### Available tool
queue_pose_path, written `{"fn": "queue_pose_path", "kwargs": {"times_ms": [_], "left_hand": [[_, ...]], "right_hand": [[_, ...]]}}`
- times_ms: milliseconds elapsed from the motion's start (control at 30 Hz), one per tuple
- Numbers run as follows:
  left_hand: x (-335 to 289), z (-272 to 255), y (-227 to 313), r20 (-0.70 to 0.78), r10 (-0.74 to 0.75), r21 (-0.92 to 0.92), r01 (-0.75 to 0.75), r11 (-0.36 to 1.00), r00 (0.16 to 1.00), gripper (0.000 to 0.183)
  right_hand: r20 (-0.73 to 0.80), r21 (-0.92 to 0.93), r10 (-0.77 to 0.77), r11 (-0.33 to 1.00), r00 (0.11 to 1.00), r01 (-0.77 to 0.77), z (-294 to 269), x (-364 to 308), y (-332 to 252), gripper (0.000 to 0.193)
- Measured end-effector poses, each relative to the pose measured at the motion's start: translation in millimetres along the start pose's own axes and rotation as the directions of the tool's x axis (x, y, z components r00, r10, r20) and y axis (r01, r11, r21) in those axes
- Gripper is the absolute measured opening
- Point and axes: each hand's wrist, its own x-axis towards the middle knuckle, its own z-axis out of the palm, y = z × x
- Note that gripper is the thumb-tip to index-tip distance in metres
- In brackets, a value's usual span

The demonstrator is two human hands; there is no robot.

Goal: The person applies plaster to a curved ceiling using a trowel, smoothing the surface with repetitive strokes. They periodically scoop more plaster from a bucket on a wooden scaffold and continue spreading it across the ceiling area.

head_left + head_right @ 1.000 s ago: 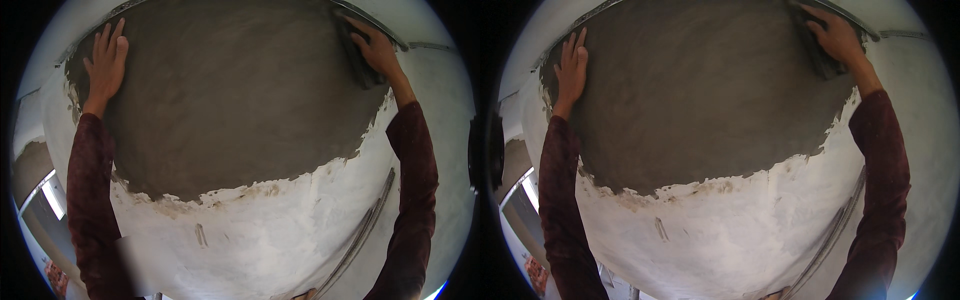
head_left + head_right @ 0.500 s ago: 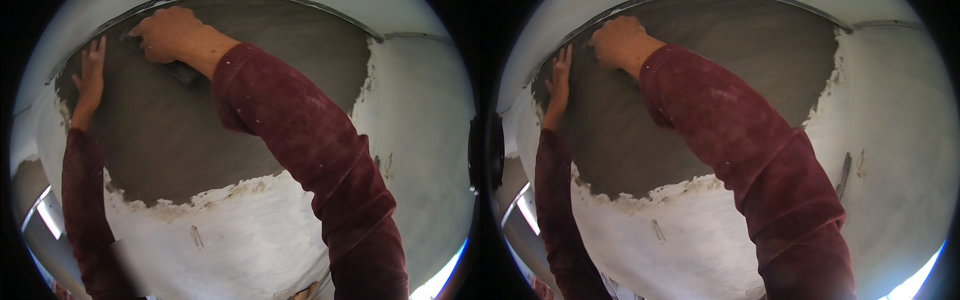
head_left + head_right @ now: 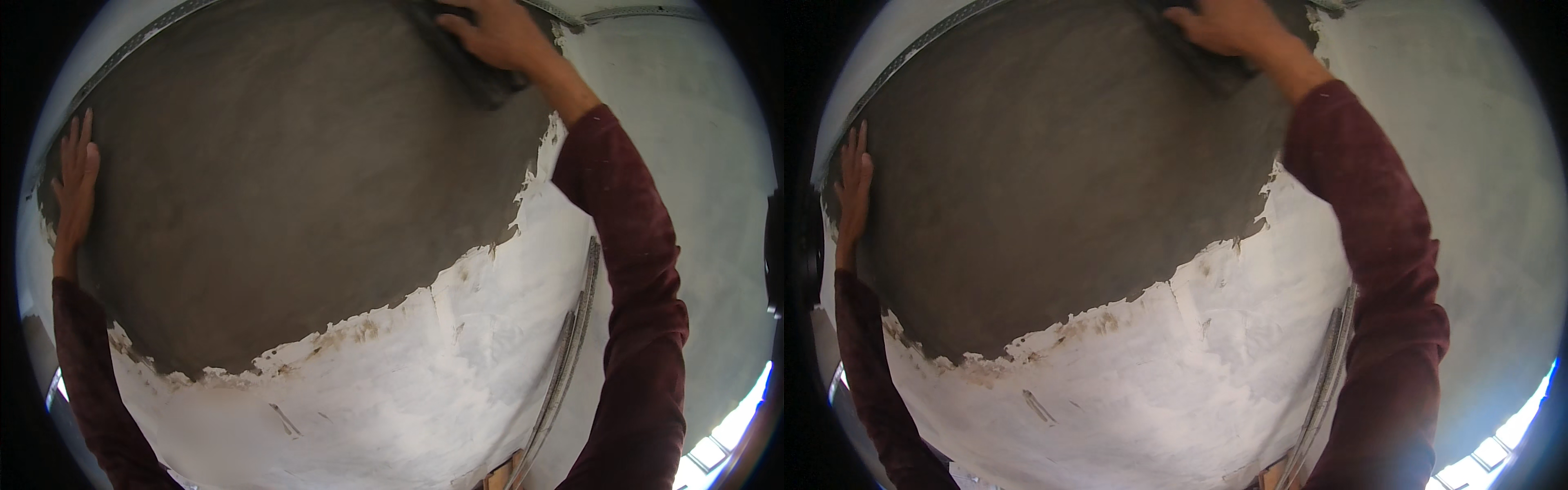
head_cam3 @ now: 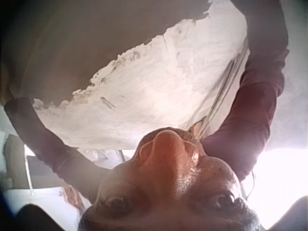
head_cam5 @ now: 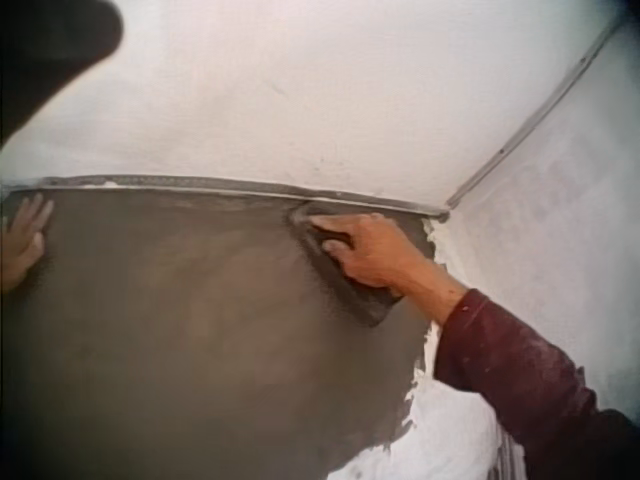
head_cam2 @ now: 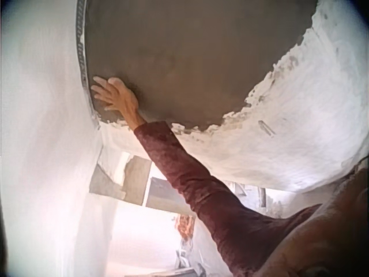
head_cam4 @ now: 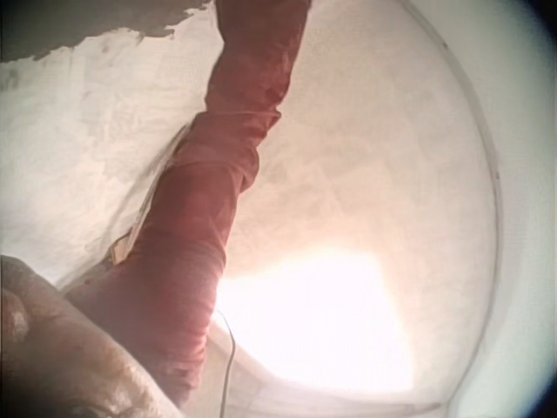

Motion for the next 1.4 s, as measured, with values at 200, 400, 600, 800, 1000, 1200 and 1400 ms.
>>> {"fn": "queue_pose_path", "kwargs": {"times_ms": [200, 400, 600, 800, 1000, 1200, 1400], "left_hand": [[3.4, 3.3, 0.8, -0.025, 0.013, 0.065, -0.011, 0.998, 1.0, 0.069], [0.3, 8.7, 26.2, -0.016, -0.042, -0.017, 0.041, 0.999, 0.999, 0.068], [-1.9, -7.5, 14.1, 0.036, -0.045, 0.03, 0.044, 0.999, 0.998, 0.067], [0.2, 10.4, 33.6, 0.011, -0.063, 0.011, 0.063, 0.998, 0.998, 0.069], [-1.6, 1.4, 14.2, -0.003, -0.006, 0.094, 0.007, 0.996, 1.0, 0.065], [-1.5, 11.0, 30.1, -0.038, -0.026, 0.041, 0.027, 0.999, 0.999, 0.07], [-3.7, 1.1, 12.7, 0.008, -0.021, 0.103, 0.02, 0.995, 1.0, 0.069]], "right_hand": [[-0.091, -0.174, 0.154, 0.97, 0.984, -0.168, -3.7, -43.5, 110.5, 0.039], [0.034, -0.521, 0.291, 0.821, 0.956, -0.231, 12.0, -42.8, 146.6, 0.045], [-0.053, -0.132, 0.426, 0.893, 0.903, -0.43, 19.0, -44.7, 89.1, 0.049], [-0.117, -0.092, 0.403, 0.905, 0.907, -0.414, 28.5, -14.6, 39.1, 0.047], [-0.021, -0.152, 0.541, 0.829, 0.841, -0.538, 11.7, -57.6, 73.2, 0.048], [-0.115, -0.216, 0.739, 0.633, 0.663, -0.743, -15.1, -31.8, 150.7, 0.054], [-0.018, -0.135, 0.546, 0.828, 0.837, -0.544, 19.9, -51.1, 91.2, 0.054]]}}
